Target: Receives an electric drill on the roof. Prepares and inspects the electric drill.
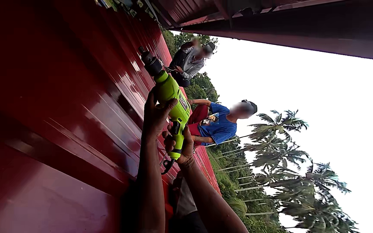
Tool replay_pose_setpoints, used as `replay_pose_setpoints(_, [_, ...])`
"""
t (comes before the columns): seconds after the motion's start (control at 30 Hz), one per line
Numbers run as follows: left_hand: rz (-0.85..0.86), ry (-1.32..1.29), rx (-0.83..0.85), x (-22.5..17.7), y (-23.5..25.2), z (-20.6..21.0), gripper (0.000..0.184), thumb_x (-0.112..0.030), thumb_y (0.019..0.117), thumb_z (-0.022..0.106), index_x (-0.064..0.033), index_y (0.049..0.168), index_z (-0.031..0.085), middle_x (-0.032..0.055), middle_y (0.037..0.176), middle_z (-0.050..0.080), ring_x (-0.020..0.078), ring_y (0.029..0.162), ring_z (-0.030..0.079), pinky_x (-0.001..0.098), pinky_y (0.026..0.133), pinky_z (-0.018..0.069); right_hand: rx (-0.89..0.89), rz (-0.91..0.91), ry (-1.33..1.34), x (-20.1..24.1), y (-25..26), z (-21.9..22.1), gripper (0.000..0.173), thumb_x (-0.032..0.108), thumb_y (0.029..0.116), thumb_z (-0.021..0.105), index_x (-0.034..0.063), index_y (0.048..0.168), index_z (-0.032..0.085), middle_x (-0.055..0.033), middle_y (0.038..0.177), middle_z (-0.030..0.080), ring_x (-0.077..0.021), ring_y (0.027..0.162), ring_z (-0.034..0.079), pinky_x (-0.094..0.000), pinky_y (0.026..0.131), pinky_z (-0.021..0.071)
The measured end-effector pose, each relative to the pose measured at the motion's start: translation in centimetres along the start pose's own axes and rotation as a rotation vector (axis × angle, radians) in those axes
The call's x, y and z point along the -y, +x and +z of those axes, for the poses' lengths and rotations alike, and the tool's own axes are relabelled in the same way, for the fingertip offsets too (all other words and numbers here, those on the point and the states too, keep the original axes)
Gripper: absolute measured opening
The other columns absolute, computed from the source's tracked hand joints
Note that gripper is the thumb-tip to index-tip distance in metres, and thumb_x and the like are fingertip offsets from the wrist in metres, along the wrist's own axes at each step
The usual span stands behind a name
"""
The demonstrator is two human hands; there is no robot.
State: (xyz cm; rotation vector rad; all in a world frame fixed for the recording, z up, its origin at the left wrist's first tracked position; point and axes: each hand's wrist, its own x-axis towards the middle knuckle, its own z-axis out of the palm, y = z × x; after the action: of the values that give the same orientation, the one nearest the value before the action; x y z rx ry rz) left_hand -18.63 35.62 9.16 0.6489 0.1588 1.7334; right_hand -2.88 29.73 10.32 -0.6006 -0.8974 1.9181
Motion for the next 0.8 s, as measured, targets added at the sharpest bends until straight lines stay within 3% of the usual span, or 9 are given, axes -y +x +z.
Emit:
replay_pose_setpoints(0.07, [-0.011,-0.083,0.047,-0.2,0.5,0.0,0.069,-0.018,0.0955,0.073,-0.0239,0.157,0.042,0.0108,0.146,0.055,0.0299,0.119,0.064,0.0504,0.084,0.0624,0.082,0.001,-0.002,-0.1,0.2,1.4,0.051,0.041,0.0917,0.072,0.0048,0.127,0.065,-0.0179,0.101,0.072,-0.0254,0.070,0.071,-0.0350,0.061,0.0604])
replay_pose_setpoints(0.17, [-0.011,-0.113,0.085,-0.8,1.2,-0.1,0.066,-0.025,0.0967,0.072,-0.0204,0.156,0.042,0.0114,0.143,0.057,0.0278,0.120,0.064,0.0479,0.088,0.0614,0.098,-0.063,-0.023,-0.5,0.6,3.8,0.053,0.037,0.0953,0.068,0.0030,0.134,0.059,-0.0095,0.078,0.068,-0.0198,0.059,0.066,-0.0324,0.057,0.0573])
replay_pose_setpoints(0.33, [-0.025,0.007,0.103,-2.3,2.2,-0.2,0.064,-0.029,0.1007,0.068,-0.0147,0.156,0.041,0.0143,0.142,0.059,0.0275,0.112,0.069,0.0466,0.092,0.0621,0.098,-0.155,0.001,-1.4,2.2,5.2,0.051,0.034,0.0948,0.067,0.0041,0.136,0.059,-0.0078,0.074,0.068,-0.0191,0.059,0.066,-0.0340,0.058,0.0578])
replay_pose_setpoints(0.43, [-0.034,0.518,-0.054,-4.2,1.5,-2.2,0.076,-0.042,0.1021,0.063,-0.0080,0.162,0.030,0.0171,0.150,0.053,0.0235,0.108,0.071,0.0413,0.095,0.0588,0.096,-0.211,-0.009,-2.2,4.2,4.8,0.055,0.032,0.0945,0.068,0.0025,0.140,0.055,-0.0061,0.070,0.065,-0.0190,0.057,0.065,-0.0348,0.056,0.0574])
replay_pose_setpoints(0.53, [0.000,0.839,-0.353,-6.6,-0.3,-5.1,0.064,-0.035,0.1049,0.058,-0.0065,0.158,0.038,0.0186,0.142,0.061,0.0289,0.119,0.067,0.0465,0.102,0.0533,0.110,-0.218,-0.006,-2.8,6.0,4.0,0.056,0.033,0.0944,0.068,0.0026,0.139,0.055,-0.0059,0.070,0.065,-0.0190,0.057,0.065,-0.0350,0.057,0.0575])
replay_pose_setpoints(0.6, [0.127,0.846,-0.561,-8.0,-1.5,-6.8,0.055,-0.030,0.1038,0.060,-0.0093,0.153,0.048,0.0160,0.136,0.065,0.0257,0.123,0.066,0.0453,0.105,0.0524,0.136,-0.199,0.020,-3.2,7.2,3.2,0.055,0.034,0.0956,0.067,0.0032,0.140,0.055,-0.0056,0.071,0.065,-0.0184,0.058,0.065,-0.0346,0.056,0.0570])
replay_pose_setpoints(0.67, [0.282,0.756,-0.731,-9.5,-2.6,-8.3,0.048,-0.023,0.1031,0.060,-0.0085,0.148,0.053,0.0123,0.134,0.066,0.0185,0.121,0.066,0.0372,0.103,0.0552,0.173,-0.182,0.049,-3.5,8.8,2.3,0.056,0.033,0.0961,0.066,0.0023,0.142,0.054,-0.0056,0.071,0.065,-0.0181,0.057,0.065,-0.0342,0.056,0.0570])
replay_pose_setpoints(0.8, [0.526,0.614,-0.726,-11.8,-3.7,-8.4,0.043,-0.005,0.1028,0.054,0.0125,0.141,0.046,0.0206,0.134,0.065,0.0272,0.123,0.065,0.0385,0.106,0.0563,0.240,-0.097,0.128,-3.5,14.1,0.8,0.058,0.029,0.0950,0.068,0.0011,0.144,0.052,-0.0072,0.073,0.066,-0.0196,0.059,0.066,-0.0354,0.056,0.0578])
